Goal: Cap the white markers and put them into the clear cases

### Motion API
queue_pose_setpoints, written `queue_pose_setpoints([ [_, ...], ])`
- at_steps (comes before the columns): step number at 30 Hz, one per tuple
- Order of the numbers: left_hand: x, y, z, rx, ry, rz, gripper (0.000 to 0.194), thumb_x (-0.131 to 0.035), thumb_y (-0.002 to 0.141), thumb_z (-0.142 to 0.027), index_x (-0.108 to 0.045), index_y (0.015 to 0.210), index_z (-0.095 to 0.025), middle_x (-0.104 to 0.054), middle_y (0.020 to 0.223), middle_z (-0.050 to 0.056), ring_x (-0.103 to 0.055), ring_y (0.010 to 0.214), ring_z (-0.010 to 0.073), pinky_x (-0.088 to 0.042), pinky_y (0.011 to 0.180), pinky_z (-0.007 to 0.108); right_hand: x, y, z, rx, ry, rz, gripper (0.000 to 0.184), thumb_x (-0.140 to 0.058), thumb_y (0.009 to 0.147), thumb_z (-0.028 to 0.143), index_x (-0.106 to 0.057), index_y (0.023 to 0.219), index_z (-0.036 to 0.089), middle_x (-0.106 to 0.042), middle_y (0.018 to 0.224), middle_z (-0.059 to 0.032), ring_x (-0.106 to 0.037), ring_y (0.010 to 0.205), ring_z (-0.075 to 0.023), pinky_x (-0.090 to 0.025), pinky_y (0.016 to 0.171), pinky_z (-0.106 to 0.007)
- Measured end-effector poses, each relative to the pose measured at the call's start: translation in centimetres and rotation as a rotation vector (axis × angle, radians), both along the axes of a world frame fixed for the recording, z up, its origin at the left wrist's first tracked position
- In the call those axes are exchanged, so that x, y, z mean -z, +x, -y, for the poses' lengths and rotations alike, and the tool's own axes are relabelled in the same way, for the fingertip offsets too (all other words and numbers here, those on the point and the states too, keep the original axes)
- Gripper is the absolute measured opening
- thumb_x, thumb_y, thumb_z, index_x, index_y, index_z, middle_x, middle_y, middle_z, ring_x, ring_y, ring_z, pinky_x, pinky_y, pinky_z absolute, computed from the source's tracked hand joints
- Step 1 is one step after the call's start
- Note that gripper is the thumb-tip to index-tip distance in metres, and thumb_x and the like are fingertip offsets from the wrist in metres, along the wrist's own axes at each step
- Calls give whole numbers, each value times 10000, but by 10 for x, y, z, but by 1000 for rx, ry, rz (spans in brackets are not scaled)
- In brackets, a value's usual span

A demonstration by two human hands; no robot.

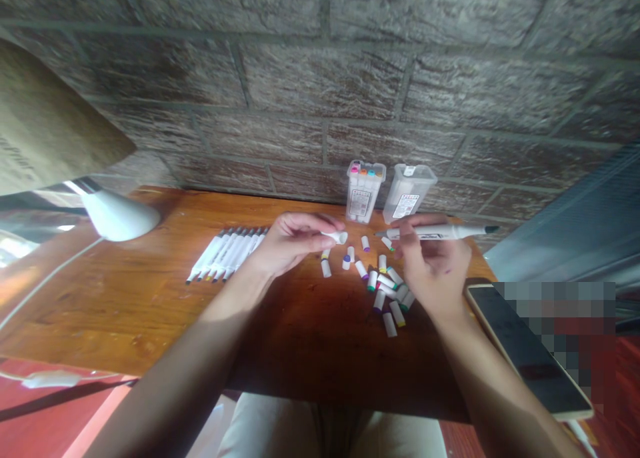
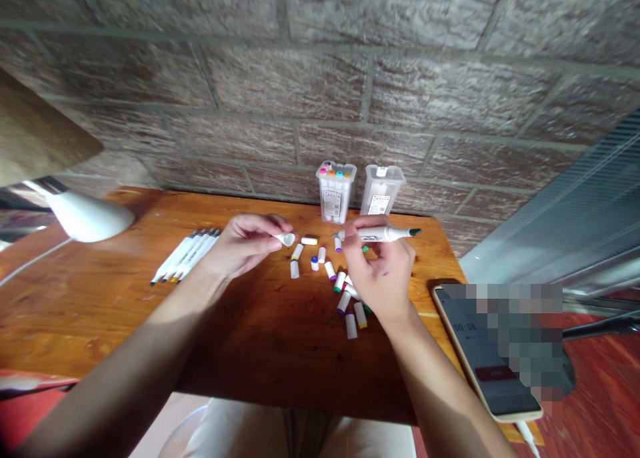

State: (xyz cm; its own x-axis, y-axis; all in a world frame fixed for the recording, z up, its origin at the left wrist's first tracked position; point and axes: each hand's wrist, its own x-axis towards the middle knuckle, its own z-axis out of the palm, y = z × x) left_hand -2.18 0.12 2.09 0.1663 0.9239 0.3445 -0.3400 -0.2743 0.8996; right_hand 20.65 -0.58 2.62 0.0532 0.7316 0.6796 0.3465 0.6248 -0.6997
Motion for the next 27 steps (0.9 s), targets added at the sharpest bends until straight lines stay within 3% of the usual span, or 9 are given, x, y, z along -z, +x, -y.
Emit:
queue_pose_setpoints([
  [5, -1, 1, 2, 2, -21, 6, 202, -881, 614, -141, -810, 783, -227, -792, 942, 50, -740, 907, 206, -593, 843, 297, 0, -1, -1, -19, -30, -36, 88, -629, 899, 285, -655, 856, 212, -717, 866, -40, -670, 668, -154, -513, 586, -277],
  [10, -3, 4, -1, -14, -119, 1, 417, -876, 649, -183, -750, 1046, -203, -791, 938, 51, -744, 836, 173, -583, 844, 289, -3, -4, -9, -137, -114, -265, 106, -654, 889, 330, -646, 877, 224, -673, 774, -9, -597, 541, -122, -474, 500, -263],
  [15, -3, 6, -7, -165, -247, 8, 323, -855, 678, -389, -706, 813, -137, -746, 731, 35, -672, 598, 105, -541, 611, 199, -3, -5, -20, -256, -287, -531, 220, -724, 824, 429, -650, 806, 222, -614, 619, 33, -530, 476, -103, -427, 440, -238],
  [18, -4, 6, -7, -167, -265, -21, 342, -820, 713, -440, -676, 719, -130, -667, 615, 4, -564, 485, 66, -457, 487, 172, -4, -5, -24, -302, -390, -660, 282, -788, 754, 433, -644, 722, 192, -606, 587, 34, -525, 487, -85, -414, 431, -203],
  [23, -3, 6, -5, -168, -263, -23, 324, -832, 704, -425, -700, 781, -139, -639, 632, -3, -544, 515, 64, -429, 487, 169, -6, -4, -31, -305, -514, -814, 305, -875, 635, 353, -642, 689, 164, -613, 572, 42, -521, 476, -55, -409, 418, -155],
  [27, 1, 5, -8, -170, -261, -39, 315, -834, 703, -415, -724, 849, -158, -650, 693, 8, -557, 572, 74, -452, 532, 178, -5, 5, -40, -242, -531, -893, 299, -892, 569, 270, -668, 730, 154, -648, 620, 36, -600, 537, -70, -451, 442, -144],
])
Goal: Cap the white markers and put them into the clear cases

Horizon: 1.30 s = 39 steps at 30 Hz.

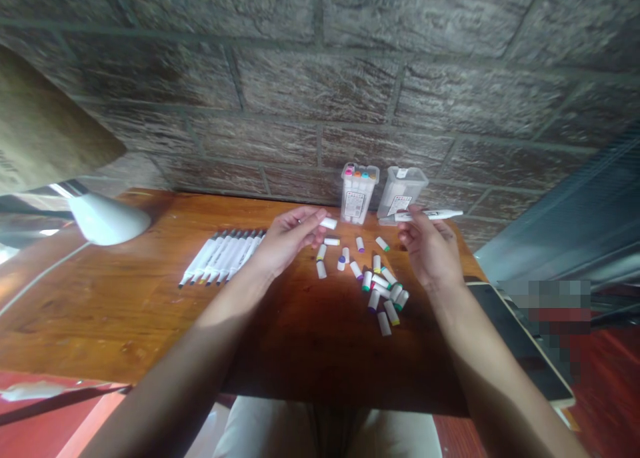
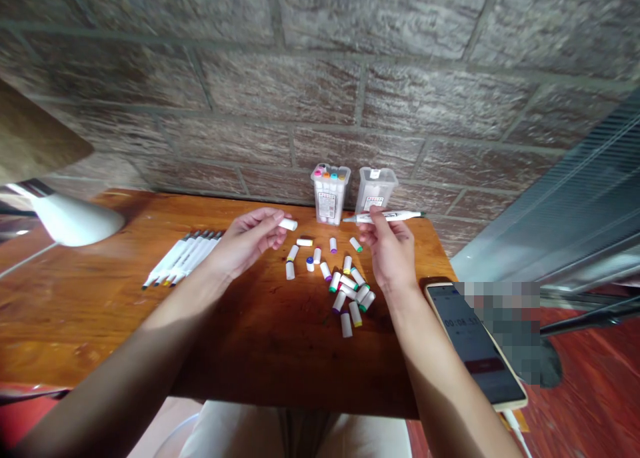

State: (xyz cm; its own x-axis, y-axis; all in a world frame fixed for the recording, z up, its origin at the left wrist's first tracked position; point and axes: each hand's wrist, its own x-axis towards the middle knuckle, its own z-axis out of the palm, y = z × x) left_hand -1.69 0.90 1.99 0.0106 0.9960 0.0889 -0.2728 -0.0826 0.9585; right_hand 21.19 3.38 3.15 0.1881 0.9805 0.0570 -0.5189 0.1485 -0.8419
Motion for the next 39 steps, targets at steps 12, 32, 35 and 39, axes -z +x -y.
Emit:
queue_pose_setpoints([
  [12, 5, 0, -1, 39, 66, -28, 230, -834, 712, -349, -756, 854, -186, -718, 754, 16, -605, 605, 92, -492, 586, 204, 3, 10, -9, -57, -30, 60, 286, -840, 609, 316, -621, 725, 173, -560, 557, 69, -510, 474, -47, -396, 411, -138],
  [32, 0, 6, 6, -53, 297, -171, 288, -867, 666, -255, -736, 906, -162, -787, 937, 63, -739, 897, 205, -581, 876, 331, 7, 4, -2, -185, 17, 124, 272, -834, 645, 337, -689, 818, 184, -559, 611, 63, -475, 498, -59, -367, 441, -182],
  [35, -1, 7, 8, -54, 301, -166, 286, -868, 663, -250, -756, 916, -176, -789, 943, 59, -741, 906, 210, -585, 884, 340, 6, -1, 3, -263, 74, 111, 262, -821, 677, 319, -716, 887, 203, -567, 662, 58, -469, 524, -57, -356, 457, -185],
  [39, -1, 10, 10, -35, 297, -154, 308, -859, 676, -238, -773, 969, -192, -789, 973, 63, -741, 943, 217, -573, 933, 358, 7, -4, 7, -316, 89, 103, 237, -791, 713, 287, -730, 932, 222, -569, 686, 54, -458, 537, -58, -362, 477, -187],
])
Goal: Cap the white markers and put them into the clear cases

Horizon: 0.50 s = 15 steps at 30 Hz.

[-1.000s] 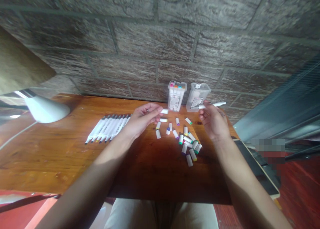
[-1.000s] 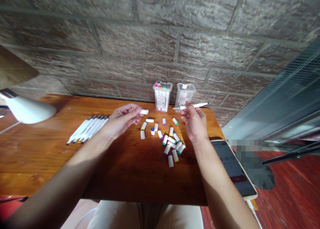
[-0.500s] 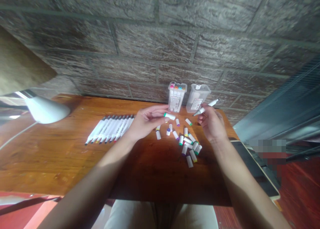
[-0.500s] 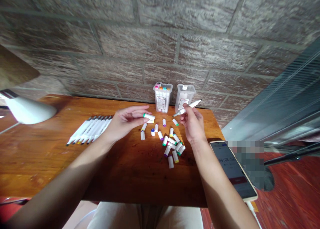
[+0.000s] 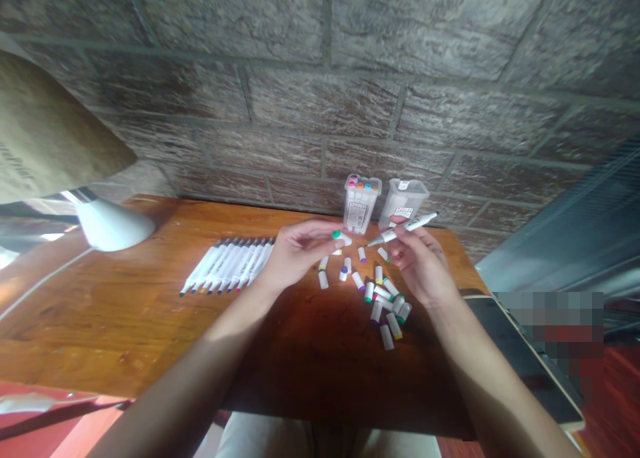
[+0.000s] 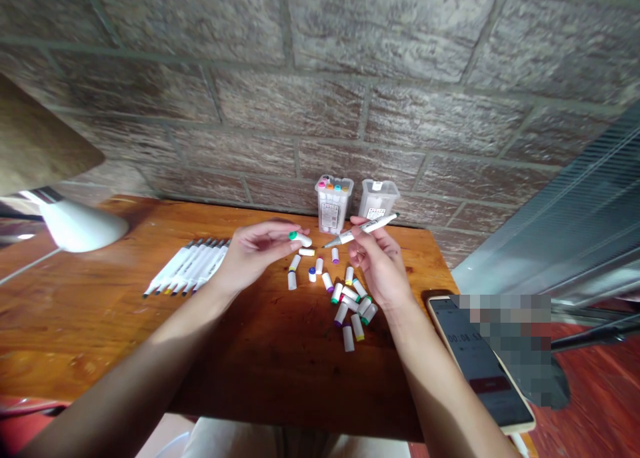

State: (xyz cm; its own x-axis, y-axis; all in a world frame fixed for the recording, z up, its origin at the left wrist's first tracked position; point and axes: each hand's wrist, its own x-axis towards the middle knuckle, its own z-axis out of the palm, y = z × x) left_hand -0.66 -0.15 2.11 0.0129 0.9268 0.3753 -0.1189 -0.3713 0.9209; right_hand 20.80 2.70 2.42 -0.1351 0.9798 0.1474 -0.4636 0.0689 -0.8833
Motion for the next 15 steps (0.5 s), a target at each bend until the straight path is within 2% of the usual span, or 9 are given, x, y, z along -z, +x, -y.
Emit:
queue_pose_setpoints([
  [5, 2, 1, -1, -1, 21, 34, 411, -880, 639, -219, -761, 1032, -194, -786, 988, 66, -733, 963, 216, -564, 950, 353, 2, -2, 1, -4, -3, 34, 251, -777, 720, 281, -720, 959, 233, -621, 751, 40, -482, 562, -70, -384, 498, -199],
  [12, -1, 0, 1, 17, -14, 26, 303, -872, 657, -222, -747, 930, -179, -790, 906, 48, -742, 865, 188, -576, 885, 314, -1, -4, 5, -41, -39, -19, 247, -803, 706, 266, -727, 934, 215, -619, 739, 36, -511, 583, -66, -384, 496, -180],
  [15, -1, 0, -1, 31, -41, 103, 280, -876, 654, -235, -724, 881, -173, -787, 876, 44, -745, 838, 193, -589, 833, 313, -1, -5, 4, -26, -72, -33, 228, -822, 690, 289, -718, 874, 204, -608, 722, 38, -495, 561, -61, -380, 479, -179],
])
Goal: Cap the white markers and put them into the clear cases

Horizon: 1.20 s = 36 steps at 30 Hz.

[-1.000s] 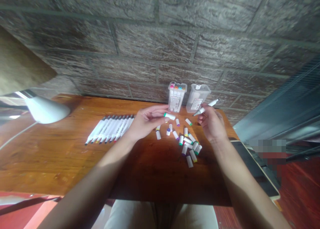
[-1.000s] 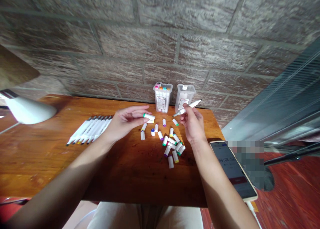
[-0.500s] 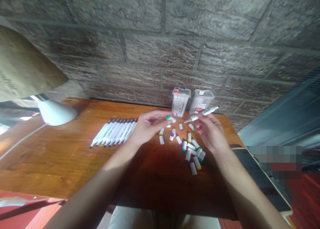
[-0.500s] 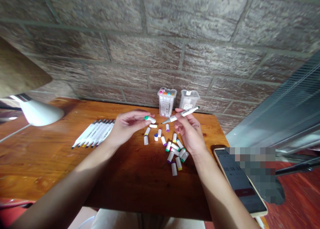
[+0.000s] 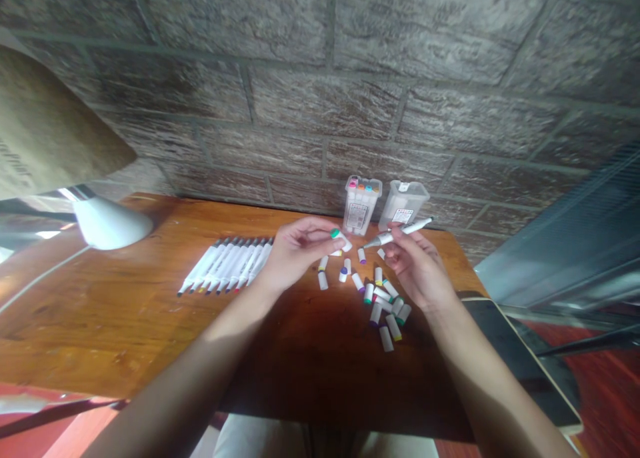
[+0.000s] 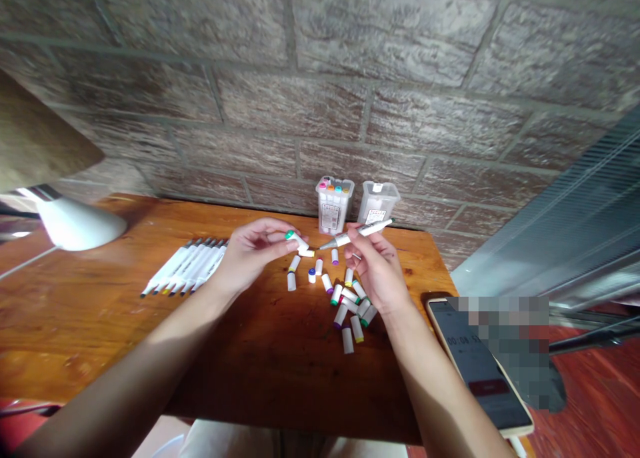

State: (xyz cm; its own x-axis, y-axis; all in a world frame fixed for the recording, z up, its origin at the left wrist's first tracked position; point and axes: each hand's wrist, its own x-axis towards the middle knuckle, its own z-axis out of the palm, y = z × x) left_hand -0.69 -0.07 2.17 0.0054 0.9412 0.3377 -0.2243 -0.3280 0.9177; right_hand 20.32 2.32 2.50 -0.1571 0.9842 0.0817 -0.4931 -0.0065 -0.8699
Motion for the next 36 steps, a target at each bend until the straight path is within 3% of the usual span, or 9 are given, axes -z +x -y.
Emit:
queue_pose_setpoints([
  [4, 0, -1, -3, -1, -33, 138, 257, -881, 649, -229, -709, 831, -171, -776, 810, 26, -735, 771, 159, -584, 772, 272, 2, 1, 1, -2, 64, 71, 221, -806, 728, 332, -720, 895, 215, -593, 696, 43, -495, 551, -67, -390, 476, -181],
  [8, -1, 0, -3, -13, -48, 180, 251, -880, 646, -206, -735, 850, -185, -774, 798, 14, -728, 765, 139, -568, 777, 249, 3, 1, 7, -41, 262, 372, 249, -756, 795, 358, -739, 1016, 245, -591, 642, 47, -490, 524, -88, -414, 481, -208],
  [12, -1, 1, -2, -23, -28, 171, 263, -873, 657, -211, -764, 896, -202, -782, 836, 19, -734, 801, 149, -562, 814, 261, 7, 1, 15, -172, 404, 578, 295, -751, 804, 341, -754, 1085, 249, -711, 812, -8, -615, 661, -147, -517, 610, -278],
  [16, 1, 0, -3, -26, -14, 152, 275, -865, 668, -208, -769, 925, -208, -786, 881, 28, -737, 841, 166, -563, 843, 282, 8, 0, 18, -241, 500, 687, 321, -737, 825, 333, -727, 1133, 244, -736, 891, -26, -645, 716, -167, -532, 684, -310],
  [23, 5, -2, -4, 27, 20, 154, 271, -866, 666, -182, -768, 915, -218, -791, 905, 24, -737, 846, 158, -572, 839, 268, 6, -4, 19, -178, 524, 643, 225, -791, 779, 304, -626, 905, 218, -687, 763, 14, -612, 669, -136, -481, 646, -264],
  [30, 3, 6, 0, 29, 32, 117, 298, -888, 624, -193, -766, 895, -182, -789, 903, 32, -733, 833, 164, -569, 880, 316, 6, -1, 17, -217, 533, 699, 194, -790, 785, 318, -647, 851, 204, -696, 771, 3, -618, 666, -133, -484, 638, -255],
  [36, 15, 17, 0, 57, -26, 112, 322, -894, 610, -243, -746, 882, -153, -778, 894, 39, -729, 840, 180, -552, 902, 354, 6, 11, 7, -189, 441, 654, 208, -806, 771, 318, -699, 923, 227, -740, 873, -15, -672, 741, -159, -538, 699, -267],
])
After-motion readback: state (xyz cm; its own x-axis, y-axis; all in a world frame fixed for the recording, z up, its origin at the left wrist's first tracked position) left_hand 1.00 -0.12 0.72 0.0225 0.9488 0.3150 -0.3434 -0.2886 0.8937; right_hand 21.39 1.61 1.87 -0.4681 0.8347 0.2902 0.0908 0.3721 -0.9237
